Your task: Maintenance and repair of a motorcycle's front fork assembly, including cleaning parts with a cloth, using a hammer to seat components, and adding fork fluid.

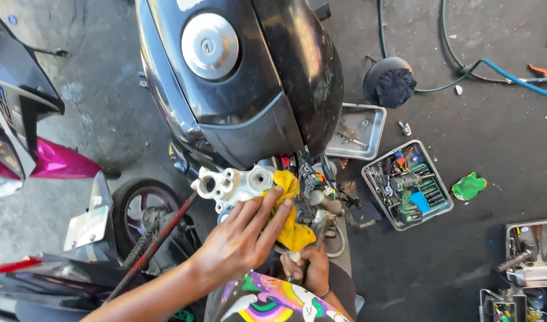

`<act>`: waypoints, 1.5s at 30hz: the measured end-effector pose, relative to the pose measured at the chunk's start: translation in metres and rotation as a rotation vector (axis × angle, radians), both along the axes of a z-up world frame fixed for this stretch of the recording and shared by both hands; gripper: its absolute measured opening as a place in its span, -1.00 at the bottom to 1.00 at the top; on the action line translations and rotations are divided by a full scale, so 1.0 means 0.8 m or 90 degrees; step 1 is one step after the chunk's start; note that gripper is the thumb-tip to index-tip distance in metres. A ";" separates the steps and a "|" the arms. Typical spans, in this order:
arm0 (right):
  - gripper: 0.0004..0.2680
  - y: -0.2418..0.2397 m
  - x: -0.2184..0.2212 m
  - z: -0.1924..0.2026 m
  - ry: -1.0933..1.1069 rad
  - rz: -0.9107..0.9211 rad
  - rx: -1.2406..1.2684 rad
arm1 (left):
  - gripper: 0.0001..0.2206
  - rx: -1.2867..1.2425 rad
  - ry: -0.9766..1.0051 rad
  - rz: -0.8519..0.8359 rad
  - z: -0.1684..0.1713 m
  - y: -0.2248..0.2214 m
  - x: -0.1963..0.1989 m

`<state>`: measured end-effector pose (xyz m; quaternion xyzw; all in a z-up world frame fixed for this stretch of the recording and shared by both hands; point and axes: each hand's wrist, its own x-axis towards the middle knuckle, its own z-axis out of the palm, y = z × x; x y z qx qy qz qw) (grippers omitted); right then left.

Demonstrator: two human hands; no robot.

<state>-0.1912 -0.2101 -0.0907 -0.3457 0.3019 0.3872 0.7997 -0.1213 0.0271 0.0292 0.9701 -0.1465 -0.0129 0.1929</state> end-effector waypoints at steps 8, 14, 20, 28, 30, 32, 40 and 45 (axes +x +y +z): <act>-0.84 0.010 0.029 0.033 0.013 0.013 -0.091 | -0.58 -0.002 0.031 -0.003 0.004 -0.001 -0.001; -0.79 0.030 0.050 0.064 -0.081 0.140 0.124 | -0.57 0.016 0.030 -0.011 0.002 0.000 -0.004; -0.65 -0.005 -0.013 -0.003 -0.029 0.190 -0.187 | -0.62 0.032 0.000 0.009 -0.001 -0.007 -0.003; -0.88 0.029 0.035 0.052 0.028 0.015 0.080 | -0.61 0.031 0.012 0.009 0.001 -0.006 -0.005; -0.81 0.017 0.028 0.048 0.029 0.035 0.172 | -0.58 0.022 0.027 0.009 0.003 -0.009 -0.005; -0.77 0.003 0.028 0.032 -0.053 0.165 0.036 | -0.60 0.007 0.023 -0.003 0.003 -0.004 -0.001; -0.86 0.006 0.031 0.067 0.002 0.088 0.127 | -0.60 0.013 0.043 0.004 0.013 -0.013 -0.009; -0.76 -0.005 0.019 0.010 0.156 -0.043 -0.021 | -0.63 0.029 0.005 0.012 0.004 -0.004 0.001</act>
